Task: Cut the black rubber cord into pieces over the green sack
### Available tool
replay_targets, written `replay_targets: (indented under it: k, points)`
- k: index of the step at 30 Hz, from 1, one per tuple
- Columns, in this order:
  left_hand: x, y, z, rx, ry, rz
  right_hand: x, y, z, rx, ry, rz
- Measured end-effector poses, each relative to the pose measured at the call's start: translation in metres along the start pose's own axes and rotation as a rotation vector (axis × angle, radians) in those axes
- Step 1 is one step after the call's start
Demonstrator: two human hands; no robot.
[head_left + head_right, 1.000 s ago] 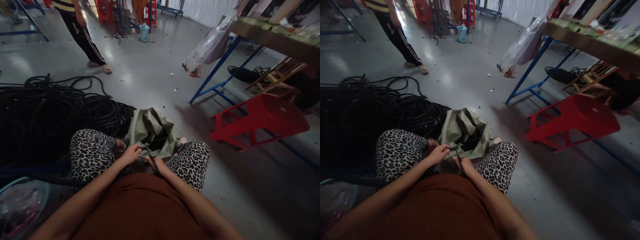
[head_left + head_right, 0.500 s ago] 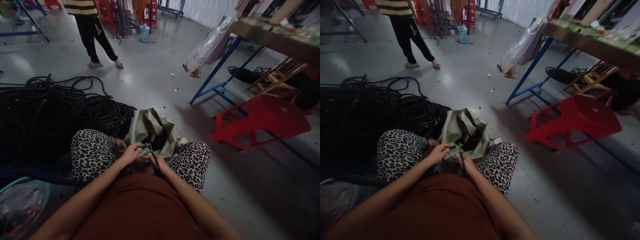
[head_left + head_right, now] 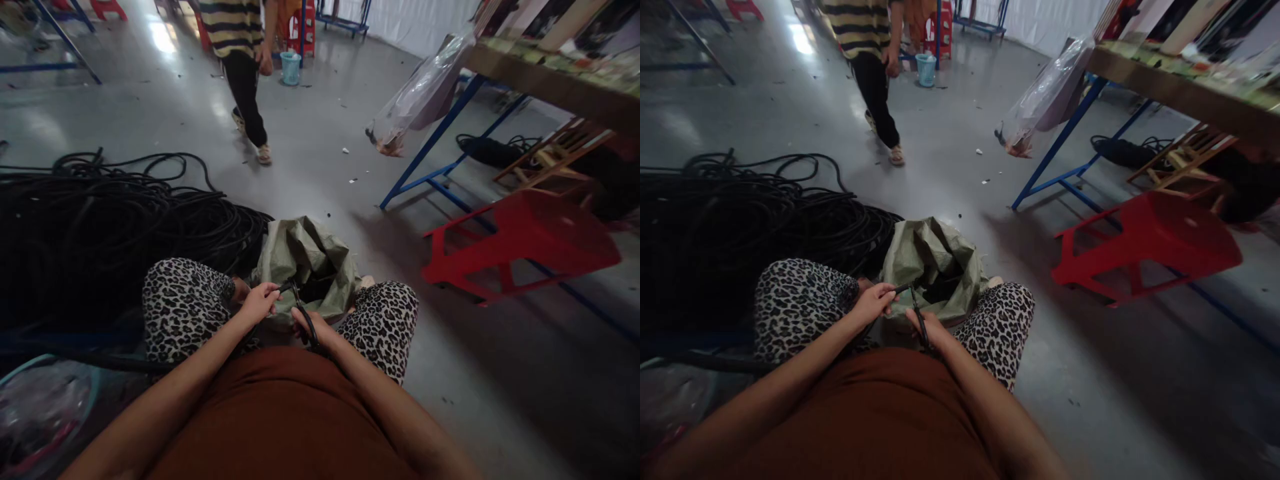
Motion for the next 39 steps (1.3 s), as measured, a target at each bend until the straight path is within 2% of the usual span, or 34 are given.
replay_targets:
  k: [11, 21, 30, 39]
  points:
    - [-0.002, -0.003, 0.0, 0.005, -0.009, 0.008, -0.003, -0.015, -0.011, 0.059, -0.091, -0.001]
    - [-0.011, 0.002, -0.007, -0.025, -0.09, 0.009, -0.007, -0.005, -0.007, 0.016, -0.082, 0.032]
    - [-0.012, 0.001, -0.006, -0.034, -0.091, 0.046, -0.009, 0.005, 0.0, -0.066, -0.08, 0.088]
    - [-0.01, 0.003, -0.006, -0.031, -0.081, 0.038, -0.01, 0.01, 0.003, -0.086, -0.089, 0.108]
Point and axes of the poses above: each hand's wrist, its own z-axis towards the middle knuckle, its own x-axis out of the back of the hand, y = z × x, the point moved 8 cm from there along z, towards the middle knuckle, and after that the axes turned 9 degrees about y, right-handed, at the moved point
